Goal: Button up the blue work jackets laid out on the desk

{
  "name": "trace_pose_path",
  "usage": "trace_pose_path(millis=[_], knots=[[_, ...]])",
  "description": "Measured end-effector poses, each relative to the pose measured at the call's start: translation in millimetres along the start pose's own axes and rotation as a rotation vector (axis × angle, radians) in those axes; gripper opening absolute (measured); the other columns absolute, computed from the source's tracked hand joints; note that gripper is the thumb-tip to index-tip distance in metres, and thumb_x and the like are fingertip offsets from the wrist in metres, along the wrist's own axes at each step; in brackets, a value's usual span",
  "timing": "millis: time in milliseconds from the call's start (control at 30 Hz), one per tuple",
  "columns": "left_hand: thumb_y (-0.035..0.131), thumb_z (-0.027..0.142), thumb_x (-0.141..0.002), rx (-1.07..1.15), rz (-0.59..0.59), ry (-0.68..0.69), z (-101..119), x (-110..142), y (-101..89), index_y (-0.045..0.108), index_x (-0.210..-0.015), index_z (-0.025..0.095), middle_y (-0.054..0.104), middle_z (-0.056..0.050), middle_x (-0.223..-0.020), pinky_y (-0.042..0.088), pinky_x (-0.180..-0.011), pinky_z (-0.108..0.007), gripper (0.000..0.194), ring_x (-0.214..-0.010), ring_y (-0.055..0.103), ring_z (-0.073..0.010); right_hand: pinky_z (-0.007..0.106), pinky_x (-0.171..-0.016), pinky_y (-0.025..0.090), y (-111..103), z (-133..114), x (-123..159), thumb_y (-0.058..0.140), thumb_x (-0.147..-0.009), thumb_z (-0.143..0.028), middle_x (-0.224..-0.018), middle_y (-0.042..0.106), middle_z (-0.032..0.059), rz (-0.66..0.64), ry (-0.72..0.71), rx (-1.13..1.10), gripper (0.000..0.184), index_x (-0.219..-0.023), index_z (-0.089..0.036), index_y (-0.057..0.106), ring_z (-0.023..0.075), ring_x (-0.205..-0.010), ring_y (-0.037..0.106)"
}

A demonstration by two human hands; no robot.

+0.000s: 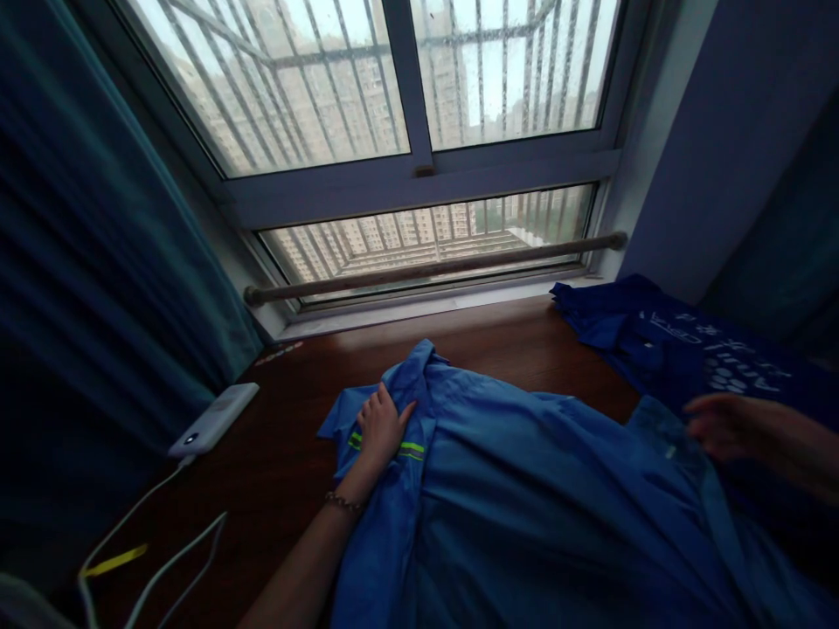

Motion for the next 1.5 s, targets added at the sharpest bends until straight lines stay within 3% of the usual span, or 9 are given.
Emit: trace_pose_path(millis=[100,233,367,467,633,1033,1267,1433,1500], knots=[[0.035,0.054,-0.081,0.015,-0.006,-0.002,0,1,-2.4,0.028,-0.128,0.002,0.049,-0.02,-0.107,0.036,-0.079,-0.04,0.07,-0.097,0.046,-0.0312,0.037,-0.077,0.046,81,-10,-26,0.056,-0.07,-0.048,-0.092,0.061,0.0127,-0.304,-0.112,0.201,0.032,-0.082,-0.019,0.063,0.0248,-0.086,0.058],[0.035,0.054,-0.08,0.011,-0.021,-0.014,-3,1,1.3,0.028,-0.128,0.001,0.048,-0.02,-0.108,0.036,-0.079,-0.042,0.072,-0.097,0.045,-0.0315,0.033,-0.079,0.041,174,-31,-31,0.058,-0.067,-0.043,-0.097,0.058,0.0115,-0.341,-0.387,0.634,0.038,-0.093,-0.016,0.057,0.0235,-0.09,0.055],[0.037,0.057,-0.078,0.002,-0.034,-0.03,-7,-3,11.2,0.03,-0.127,-0.001,0.046,-0.023,-0.113,0.034,-0.083,-0.045,0.076,-0.103,0.041,-0.0336,0.025,-0.065,0.04,225,-37,-22,0.053,-0.073,-0.034,-0.085,0.061,0.007,-0.499,-0.442,0.742,0.021,-0.088,-0.019,0.056,0.0196,-0.078,0.057],[0.037,0.059,-0.077,0.012,-0.045,-0.033,-11,-8,19.5,0.029,-0.127,-0.001,0.043,-0.024,-0.12,0.03,-0.088,-0.049,0.079,-0.112,0.034,-0.035,0.023,-0.06,0.037,189,-53,-60,0.05,-0.073,-0.025,-0.079,0.062,0.0071,-0.237,-0.381,0.834,0.016,-0.086,-0.019,0.057,0.0185,-0.074,0.056],[0.034,0.062,-0.076,0.033,-0.093,-0.076,-22,-20,34.5,0.026,-0.13,0.0,0.037,-0.025,-0.127,0.024,-0.092,-0.055,0.082,-0.119,0.026,-0.0377,0.028,-0.056,0.033,51,-77,-133,0.042,-0.076,-0.025,-0.084,0.059,0.0164,0.513,-0.184,0.897,0.034,-0.105,-0.01,0.052,0.0245,-0.075,0.056],[0.027,0.056,-0.08,0.042,-0.138,-0.188,-20,-81,48.0,0.032,-0.129,0.005,0.034,-0.025,-0.13,0.019,-0.09,-0.062,0.071,-0.119,0.027,-0.0409,0.041,-0.071,0.034,-47,-48,-143,0.051,-0.069,-0.023,-0.107,0.051,0.0235,0.534,0.074,0.602,0.038,-0.105,-0.011,0.056,0.0352,-0.1,0.046],[0.038,0.032,-0.082,0.009,0.095,-0.027,12,-82,12.4,0.036,-0.125,0.004,0.035,-0.024,-0.129,0.021,-0.095,-0.055,0.051,-0.122,0.025,-0.035,0.027,-0.065,0.047,66,-98,-97,0.052,-0.075,-0.029,-0.089,0.063,0.0084,-0.024,0.004,0.184,0.03,-0.101,-0.015,0.058,0.0167,-0.075,0.06],[0.037,0.018,-0.081,0.051,0.111,0.224,43,-71,-2.8,0.046,-0.116,0.011,0.039,-0.015,-0.129,0.017,-0.101,-0.045,0.037,-0.124,0.025,-0.0272,0.025,-0.076,0.046,221,-138,96,0.063,-0.069,-0.032,-0.1,0.062,0.0023,-1.283,-0.414,0.289,0.074,-0.133,-0.026,0.028,0.0163,-0.09,0.058],[0.037,0.019,-0.082,0.107,0.105,0.275,46,-63,-4.7,0.051,-0.11,0.013,0.046,-0.013,-0.122,0.02,-0.101,-0.041,0.032,-0.121,0.03,-0.0249,0.025,-0.079,0.044,236,-128,133,0.065,-0.066,-0.034,-0.107,0.06,0.0043,-1.457,-0.582,0.494,0.065,-0.126,-0.023,0.042,0.0185,-0.096,0.056]])
Point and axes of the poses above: each hand's wrist, its own x-axis away from the middle knuckle, its own y-axis out of the palm, z = x × y, the point moved 9 cm from there along -x, towards the middle knuckle
